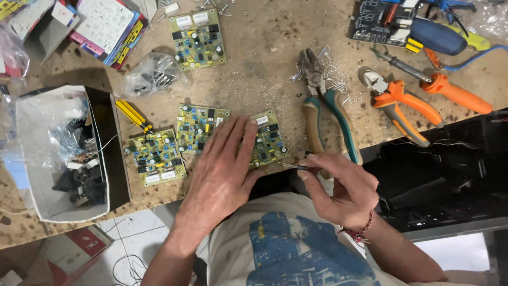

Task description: The person is soldering components onto small green circuit boards using a soldering iron. They hold the board in one hand and apply the iron to specific points on the board's surface. The workspace is cluttered with tools and electronic parts.

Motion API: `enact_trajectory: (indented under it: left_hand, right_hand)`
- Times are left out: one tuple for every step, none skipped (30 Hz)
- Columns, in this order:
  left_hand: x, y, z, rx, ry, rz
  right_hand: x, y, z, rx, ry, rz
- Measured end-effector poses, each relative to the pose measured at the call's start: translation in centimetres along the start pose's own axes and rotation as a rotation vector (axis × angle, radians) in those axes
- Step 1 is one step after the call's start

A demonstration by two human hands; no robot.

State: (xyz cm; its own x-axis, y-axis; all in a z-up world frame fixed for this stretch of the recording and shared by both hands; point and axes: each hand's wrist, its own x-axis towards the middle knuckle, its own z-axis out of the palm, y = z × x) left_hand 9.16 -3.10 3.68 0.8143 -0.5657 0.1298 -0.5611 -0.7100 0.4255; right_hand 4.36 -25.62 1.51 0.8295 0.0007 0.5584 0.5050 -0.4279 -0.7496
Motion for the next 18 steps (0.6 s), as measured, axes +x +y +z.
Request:
enact_trajectory:
  left_hand:
    - [-0.1, -0.2, 0.2, 0.0, -0.001, 0.004]
    - [-0.2, -0.3, 0.5, 0.022, 0.008, 0.0]
    - [-0.3, -0.5, 0.8, 0.043, 0.018, -0.005]
    - [-0.1, -0.5, 0.7, 0.043, 0.018, -0.004]
    - [0.0, -0.6, 0.5, 0.025, 0.028, 0.005]
    - [0.1, -0.7, 0.3, 0.007, 0.038, 0.014]
    - [0.1, -0.6, 0.2, 0.01, 0.04, 0.013]
    - [0.2, -0.5, 0.1, 0.012, 0.077, 0.019]
    - [0.3, -0.5, -0.1, 0.015, 0.115, 0.028]
    - [0.0, -0.4, 0.0, 0.018, 0.118, 0.029]
    - [-0.1, -0.4, 0.1, -0.004, 0.174, 0.024]
    - [-0.3, -0.3, 0.2, -0.027, 0.231, 0.021]
    - [-0.7, -0.1, 0.5, -0.026, 0.234, 0.026]
    - [-1.2, 0.0, 0.9, -0.108, 0.299, -0.003]
    - [-1.7, 0.2, 1.2, -0.191, 0.365, -0.032]
    - [-1.9, 0.5, 1.4, -0.19, 0.367, -0.028]
    - [-2.1, 0.8, 1.5, -0.254, 0.427, -0.053]
    - [-2.3, 1.1, 1.7, -0.318, 0.487, -0.078]
  right_hand:
    - [0.0, 0.0, -0.1, -0.002, 0.004, 0.0]
    - [0.0, 0.0, -0.1, 0.003, 0.0, -0.001]
    - [0.0, 0.0, -0.2, 0.008, -0.007, -0.002]
    - [0.0, 0.0, -0.2, 0.006, -0.005, -0.002]
    - [0.1, 0.0, -0.2, 0.002, -0.007, -0.002]
    - [0.2, 0.0, -0.1, -0.002, -0.009, -0.002]
    - [0.3, -0.1, -0.2, 0.0, -0.009, -0.005]
    - [0.3, -0.1, -0.3, 0.021, -0.021, 0.031]
    - [0.5, -0.1, -0.3, 0.039, -0.031, 0.066]
    - [0.5, -0.3, -0.4, 0.041, -0.03, 0.062]
    - [0.5, -0.4, -0.5, 0.076, -0.041, 0.162]
    - [0.5, -0.6, -0.7, 0.111, -0.052, 0.262]
    - [0.7, -0.8, -0.5, 0.109, -0.048, 0.258]
    - [0.8, -1.0, -0.4, 0.184, -0.039, 0.302]
    - [0.9, -1.2, -0.3, 0.26, -0.032, 0.344]
    - [0.8, -1.2, -0.3, 0.259, -0.029, 0.34]
    - [0.7, -1.2, -0.3, 0.278, -0.031, 0.372]
    - [0.6, -1.2, -0.3, 0.297, -0.033, 0.404]
